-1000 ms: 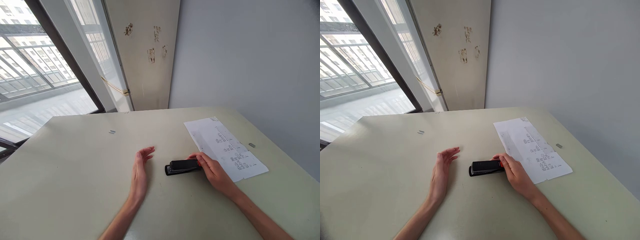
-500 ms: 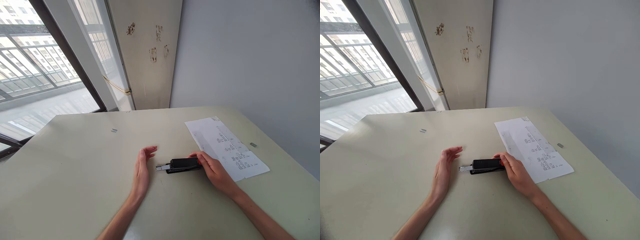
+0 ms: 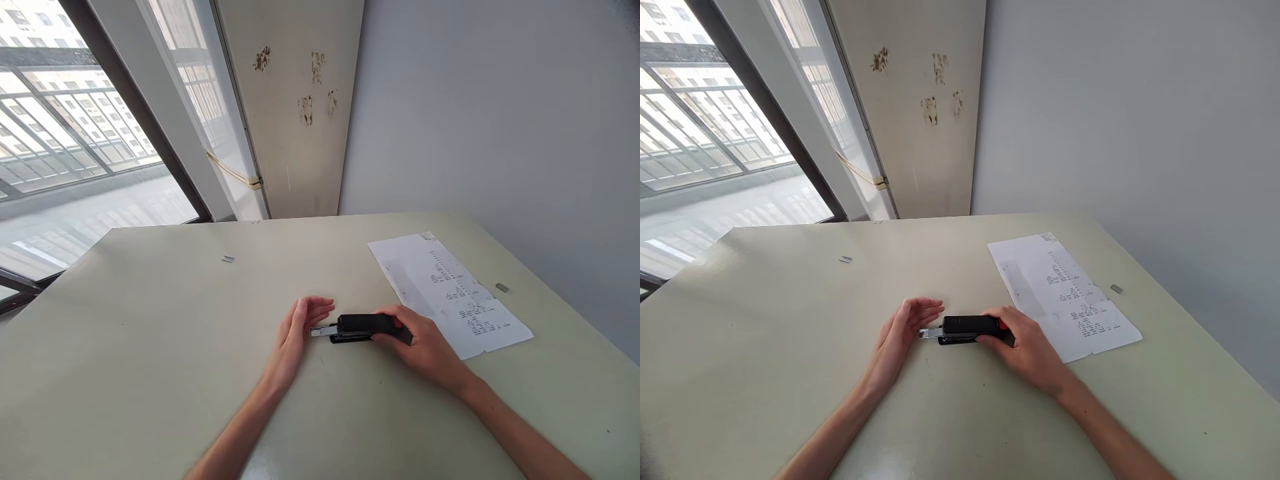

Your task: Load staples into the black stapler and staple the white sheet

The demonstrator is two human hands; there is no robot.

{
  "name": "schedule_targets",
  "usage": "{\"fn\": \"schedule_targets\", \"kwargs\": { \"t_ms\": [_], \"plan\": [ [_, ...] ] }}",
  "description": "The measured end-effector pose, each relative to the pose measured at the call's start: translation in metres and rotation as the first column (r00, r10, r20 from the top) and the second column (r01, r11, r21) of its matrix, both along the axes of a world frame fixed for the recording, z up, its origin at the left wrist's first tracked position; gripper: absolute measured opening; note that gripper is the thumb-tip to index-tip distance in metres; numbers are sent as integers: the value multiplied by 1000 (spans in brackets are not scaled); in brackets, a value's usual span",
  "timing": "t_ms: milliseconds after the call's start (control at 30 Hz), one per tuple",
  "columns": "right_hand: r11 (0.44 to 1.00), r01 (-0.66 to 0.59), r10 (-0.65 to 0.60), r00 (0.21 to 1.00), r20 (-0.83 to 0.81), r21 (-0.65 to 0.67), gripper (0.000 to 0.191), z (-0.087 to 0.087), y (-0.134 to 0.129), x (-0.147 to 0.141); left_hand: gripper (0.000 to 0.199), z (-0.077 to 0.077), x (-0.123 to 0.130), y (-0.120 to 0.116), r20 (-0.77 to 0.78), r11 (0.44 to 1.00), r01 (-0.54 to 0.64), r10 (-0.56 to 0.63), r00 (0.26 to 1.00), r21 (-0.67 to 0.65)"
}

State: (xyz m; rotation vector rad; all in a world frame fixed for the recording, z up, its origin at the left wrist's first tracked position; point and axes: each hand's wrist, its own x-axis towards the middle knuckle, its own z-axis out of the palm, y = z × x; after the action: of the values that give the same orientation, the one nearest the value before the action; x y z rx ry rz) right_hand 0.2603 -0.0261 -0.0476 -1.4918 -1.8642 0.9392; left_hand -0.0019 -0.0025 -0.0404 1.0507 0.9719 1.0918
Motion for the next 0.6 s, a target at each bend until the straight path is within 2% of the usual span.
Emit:
{"fn": "schedule_targets", "kwargs": {
  "t_ms": [133, 200, 300, 367, 500, 600],
  "plan": [
    [985, -11, -18, 986, -165, -171, 42, 9, -3, -5, 55, 1, 0, 2, 229, 988, 43, -8, 973, -148],
    [954, -48, -36, 961, -274, -295, 46, 14, -7, -10, 60, 1, 0, 3, 317, 971, 82, -7, 948, -223],
    [862, -144, -94, 897, -432, -486, 55, 19, -12, -20, 61, 1, 2, 0, 399, 943, 140, -8, 917, -303],
    [795, -228, -136, 837, -531, -562, 58, 21, -13, -26, 56, 0, 4, -3, 450, 923, 170, 4, 893, -346],
    [661, -375, -187, 756, -627, -650, 58, 24, -12, -29, 50, -4, 9, -10, 546, 887, 220, 42, 837, -405],
    [605, -409, -226, 735, -639, -683, 53, 24, -10, -26, 47, -5, 12, -12, 535, 883, 215, 48, 844, -418]
  ]
}}
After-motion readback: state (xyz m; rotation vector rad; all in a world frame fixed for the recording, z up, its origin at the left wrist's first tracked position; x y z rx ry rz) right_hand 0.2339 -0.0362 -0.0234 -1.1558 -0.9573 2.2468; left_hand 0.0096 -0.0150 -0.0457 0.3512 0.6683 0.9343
